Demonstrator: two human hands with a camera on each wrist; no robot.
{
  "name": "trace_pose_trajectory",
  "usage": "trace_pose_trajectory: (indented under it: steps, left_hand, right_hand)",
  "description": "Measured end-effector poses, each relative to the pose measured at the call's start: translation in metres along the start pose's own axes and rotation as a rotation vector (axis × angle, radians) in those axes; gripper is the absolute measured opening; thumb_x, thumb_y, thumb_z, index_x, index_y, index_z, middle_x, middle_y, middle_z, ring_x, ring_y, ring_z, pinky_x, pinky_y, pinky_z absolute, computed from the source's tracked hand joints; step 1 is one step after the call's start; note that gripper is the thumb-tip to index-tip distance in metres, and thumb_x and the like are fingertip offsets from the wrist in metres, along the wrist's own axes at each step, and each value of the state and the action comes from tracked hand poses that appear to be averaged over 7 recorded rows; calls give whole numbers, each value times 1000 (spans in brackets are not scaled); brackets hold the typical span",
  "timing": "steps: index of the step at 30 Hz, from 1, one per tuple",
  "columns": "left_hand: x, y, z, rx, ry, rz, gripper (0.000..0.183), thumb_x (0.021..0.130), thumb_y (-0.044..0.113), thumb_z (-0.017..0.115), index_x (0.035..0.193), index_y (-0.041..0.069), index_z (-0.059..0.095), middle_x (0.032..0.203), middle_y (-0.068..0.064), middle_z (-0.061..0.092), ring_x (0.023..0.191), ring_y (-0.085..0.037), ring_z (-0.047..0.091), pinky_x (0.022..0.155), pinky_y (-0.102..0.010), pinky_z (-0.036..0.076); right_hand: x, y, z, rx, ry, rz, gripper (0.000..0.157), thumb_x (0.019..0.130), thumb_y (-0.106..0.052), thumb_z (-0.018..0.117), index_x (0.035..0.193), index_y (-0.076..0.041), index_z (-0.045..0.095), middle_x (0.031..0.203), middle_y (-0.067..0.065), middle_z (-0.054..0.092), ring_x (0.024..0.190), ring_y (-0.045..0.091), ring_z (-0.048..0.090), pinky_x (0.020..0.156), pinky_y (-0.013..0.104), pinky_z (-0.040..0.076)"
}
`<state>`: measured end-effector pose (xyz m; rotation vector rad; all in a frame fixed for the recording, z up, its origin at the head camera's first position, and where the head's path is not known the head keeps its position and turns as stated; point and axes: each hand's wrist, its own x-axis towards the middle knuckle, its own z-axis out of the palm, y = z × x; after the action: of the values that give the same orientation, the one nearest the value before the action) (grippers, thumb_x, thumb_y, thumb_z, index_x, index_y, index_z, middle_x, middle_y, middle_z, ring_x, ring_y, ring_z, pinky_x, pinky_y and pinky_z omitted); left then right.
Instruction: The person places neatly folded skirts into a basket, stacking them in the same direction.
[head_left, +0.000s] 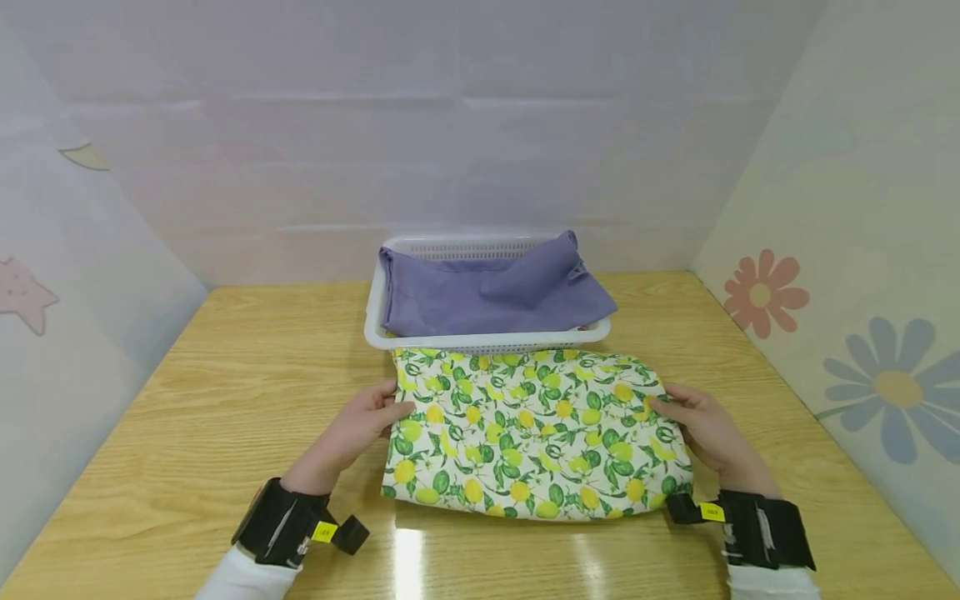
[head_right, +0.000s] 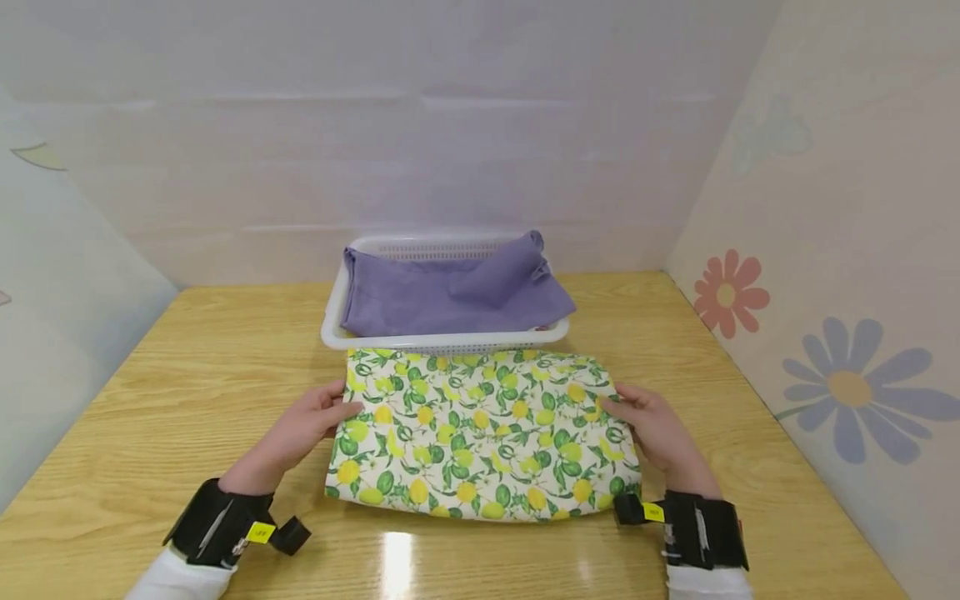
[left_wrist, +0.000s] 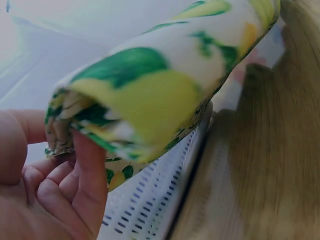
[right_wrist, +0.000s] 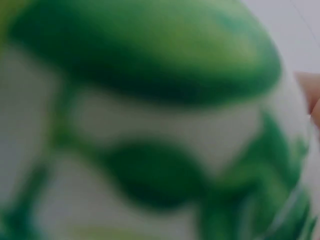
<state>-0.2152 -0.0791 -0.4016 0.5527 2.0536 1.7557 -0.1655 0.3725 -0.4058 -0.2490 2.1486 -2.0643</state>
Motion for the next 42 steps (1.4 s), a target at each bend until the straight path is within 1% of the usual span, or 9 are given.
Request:
trace_pose_trajectory:
  steps: [3, 6, 12, 15, 19, 25, 30, 37, 42]
  left_hand:
    - [1, 1, 4, -46, 15, 26, 43, 99, 16, 47, 133, -11, 41, 93, -1, 67, 78, -6, 65, 69, -24, 54]
    - [2, -1, 8, -102, 20, 60, 44, 100, 17, 46, 134, -11, 41, 96, -1, 66, 82, -7, 65, 71, -24, 55]
    - [6, -5, 10, -225, 16, 124, 47, 101, 16, 45, 138, -10, 36, 101, 6, 68, 89, -8, 67, 75, -24, 55]
    - [9, -6, 10, -234, 34, 146, 47, 100, 15, 45, 138, -12, 36, 100, 8, 68, 89, -7, 67, 75, -23, 55]
    - [12, -8, 10, -230, 58, 155, 47, 100, 13, 46, 137, -14, 36, 97, 8, 69, 87, -7, 67, 74, -23, 55]
    - [13, -13, 11, -210, 62, 196, 48, 100, 12, 45, 138, -15, 34, 96, 9, 70, 86, -7, 68, 74, -23, 55]
    - [20, -21, 9, -212, 53, 258, 49, 100, 12, 44, 140, -14, 31, 97, 10, 71, 87, -6, 68, 74, -22, 55]
    - [4, -24, 13, -287, 86, 222, 50, 101, 10, 42, 141, -16, 26, 102, 8, 70, 89, -6, 68, 75, -22, 56]
    - [6, -28, 14, -346, 155, 183, 47, 101, 11, 43, 139, -12, 31, 103, 5, 70, 89, -8, 69, 74, -23, 56]
  right_hand:
    - [1, -2, -1, 86, -77, -58, 36, 100, -2, 43, 110, -25, 68, 95, -6, 71, 84, 7, 68, 70, 21, 56]
    - [3, -6, -2, 128, -140, -80, 37, 100, 0, 41, 114, -20, 69, 100, -4, 71, 87, 9, 68, 71, 23, 57]
    - [4, -11, -1, 141, -163, -82, 39, 100, 1, 40, 117, -20, 68, 107, -5, 70, 92, 8, 67, 74, 23, 56]
    - [4, -5, -2, 140, -178, -133, 42, 100, 2, 36, 122, -20, 65, 111, -5, 68, 95, 8, 67, 76, 22, 56]
    - [5, 1, -3, 151, -235, -195, 45, 101, 4, 31, 128, -18, 60, 117, -3, 66, 99, 10, 66, 79, 23, 55]
    - [10, 3, -3, 174, -314, -247, 45, 101, 5, 30, 130, -15, 59, 120, -2, 65, 102, 11, 65, 81, 24, 55]
    - [15, 4, -2, 153, -299, -283, 45, 100, 5, 32, 130, -14, 59, 119, -2, 66, 101, 10, 65, 81, 23, 55]
    - [15, 15, -4, 187, -256, -210, 42, 101, 3, 32, 126, -14, 62, 113, -2, 66, 97, 10, 66, 78, 23, 55]
    - [16, 26, -8, 292, -187, -169, 40, 101, 1, 34, 125, -13, 63, 110, 0, 67, 94, 12, 67, 76, 23, 56]
